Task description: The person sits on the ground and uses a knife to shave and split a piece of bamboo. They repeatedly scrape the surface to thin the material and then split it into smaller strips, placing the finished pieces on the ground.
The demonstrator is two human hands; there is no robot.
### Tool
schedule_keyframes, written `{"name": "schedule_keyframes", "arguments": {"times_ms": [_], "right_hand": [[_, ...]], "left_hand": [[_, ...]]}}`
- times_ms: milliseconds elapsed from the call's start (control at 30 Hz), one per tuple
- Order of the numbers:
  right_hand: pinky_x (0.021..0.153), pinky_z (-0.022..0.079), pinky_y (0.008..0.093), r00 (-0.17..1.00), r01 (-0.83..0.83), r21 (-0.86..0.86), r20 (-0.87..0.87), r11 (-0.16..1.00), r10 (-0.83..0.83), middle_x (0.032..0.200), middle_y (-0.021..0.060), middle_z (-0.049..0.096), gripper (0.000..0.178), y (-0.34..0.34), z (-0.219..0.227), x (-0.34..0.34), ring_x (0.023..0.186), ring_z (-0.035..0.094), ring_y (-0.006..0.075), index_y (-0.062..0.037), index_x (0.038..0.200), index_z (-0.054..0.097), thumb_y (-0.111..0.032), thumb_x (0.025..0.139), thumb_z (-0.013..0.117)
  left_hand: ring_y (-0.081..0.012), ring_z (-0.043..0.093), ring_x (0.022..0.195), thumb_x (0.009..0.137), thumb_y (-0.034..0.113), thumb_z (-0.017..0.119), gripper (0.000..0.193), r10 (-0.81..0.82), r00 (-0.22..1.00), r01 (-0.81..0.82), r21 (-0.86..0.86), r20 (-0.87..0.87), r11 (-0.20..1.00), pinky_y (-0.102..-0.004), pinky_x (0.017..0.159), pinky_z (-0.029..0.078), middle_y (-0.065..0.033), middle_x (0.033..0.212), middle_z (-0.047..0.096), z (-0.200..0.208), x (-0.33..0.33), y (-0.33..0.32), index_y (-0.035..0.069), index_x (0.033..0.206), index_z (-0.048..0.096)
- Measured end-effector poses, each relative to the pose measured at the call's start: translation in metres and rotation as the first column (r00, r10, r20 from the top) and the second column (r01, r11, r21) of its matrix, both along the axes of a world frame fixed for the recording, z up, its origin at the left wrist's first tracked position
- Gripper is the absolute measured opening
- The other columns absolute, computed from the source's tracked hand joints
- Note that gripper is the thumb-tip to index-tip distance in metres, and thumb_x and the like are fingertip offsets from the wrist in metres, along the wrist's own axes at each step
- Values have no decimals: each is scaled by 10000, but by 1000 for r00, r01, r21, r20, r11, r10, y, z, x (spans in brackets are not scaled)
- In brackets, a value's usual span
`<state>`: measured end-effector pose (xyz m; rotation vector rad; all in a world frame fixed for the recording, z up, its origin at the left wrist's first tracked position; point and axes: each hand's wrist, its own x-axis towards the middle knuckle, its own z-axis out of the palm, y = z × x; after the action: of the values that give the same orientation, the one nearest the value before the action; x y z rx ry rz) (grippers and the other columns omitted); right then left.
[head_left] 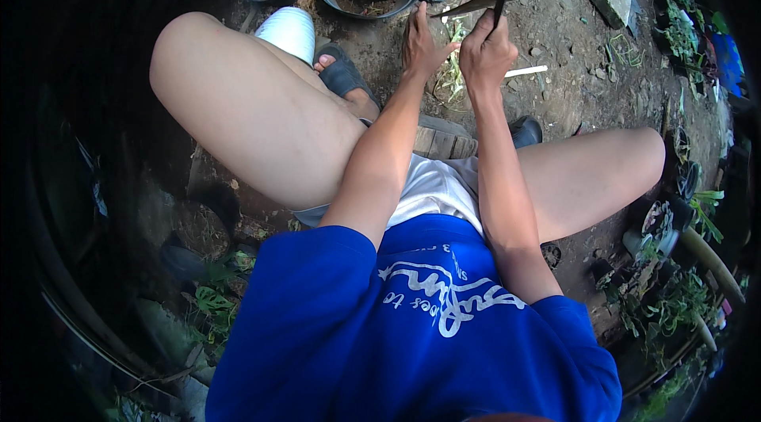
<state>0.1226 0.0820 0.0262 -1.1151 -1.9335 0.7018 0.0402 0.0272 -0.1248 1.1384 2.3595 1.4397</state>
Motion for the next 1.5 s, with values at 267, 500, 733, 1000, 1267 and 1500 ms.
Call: {"name": "schedule_keyframes", "arguments": {"times_ms": [267,500,733,1000,1267,1500], "right_hand": [[483,471,499,998,11,115,-61,993,-4,600,265,611,257,7,-2,-1,547,651,461,-4,880,587,-185,1059,547],[511,483,500,994,-50,-43,91,998,54,632,259,620,257,-1,-10,-3,574,661,456,10,896,593,-179,1063,542],[497,474,523,993,-100,-44,65,994,103,611,267,614,234,-2,-17,-1,586,664,474,13,894,548,-160,1052,548],[512,483,527,998,-69,-32,-3,997,69,621,273,616,234,-1,-31,1,604,669,475,11,928,571,-175,1066,535],[641,500,534,983,-14,-175,176,984,45,713,294,644,363,-1,-3,10,716,677,498,19,933,654,-271,1084,496],[658,518,537,980,6,-181,196,984,30,742,298,664,372,15,-8,23,739,683,505,22,966,675,-290,1082,511]], "left_hand": [[-489,441,1375,663,263,986,1294,60,996,-49,-145,71,988,-501,1158,395,-322,1487,420,-5,8,-18,23,1611,139],[-493,442,1378,670,249,973,1273,55,997,-46,-139,59,989,-511,1148,403,-315,1508,406,-9,9,-20,30,1615,149],[-492,477,1330,754,269,925,1144,80,995,-73,-108,60,991,-491,1126,418,-323,1460,452,-16,5,-12,-5,1595,199],[-470,539,1262,830,276,874,856,60,998,-60,-157,-6,986,-509,1033,480,-279,1383,540,-17,-2,-13,-10,1486,405],[-498,567,1239,928,257,770,551,52,996,-63,-145,-75,987,-513,1028,493,-295,1345,591,-29,5,-9,30,1371,534],[-461,625,1186,924,143,746,485,-171,981,178,-75,87,981,-503,984,526,-263,1273,651,-1,1,12,36,1360,562]]}}
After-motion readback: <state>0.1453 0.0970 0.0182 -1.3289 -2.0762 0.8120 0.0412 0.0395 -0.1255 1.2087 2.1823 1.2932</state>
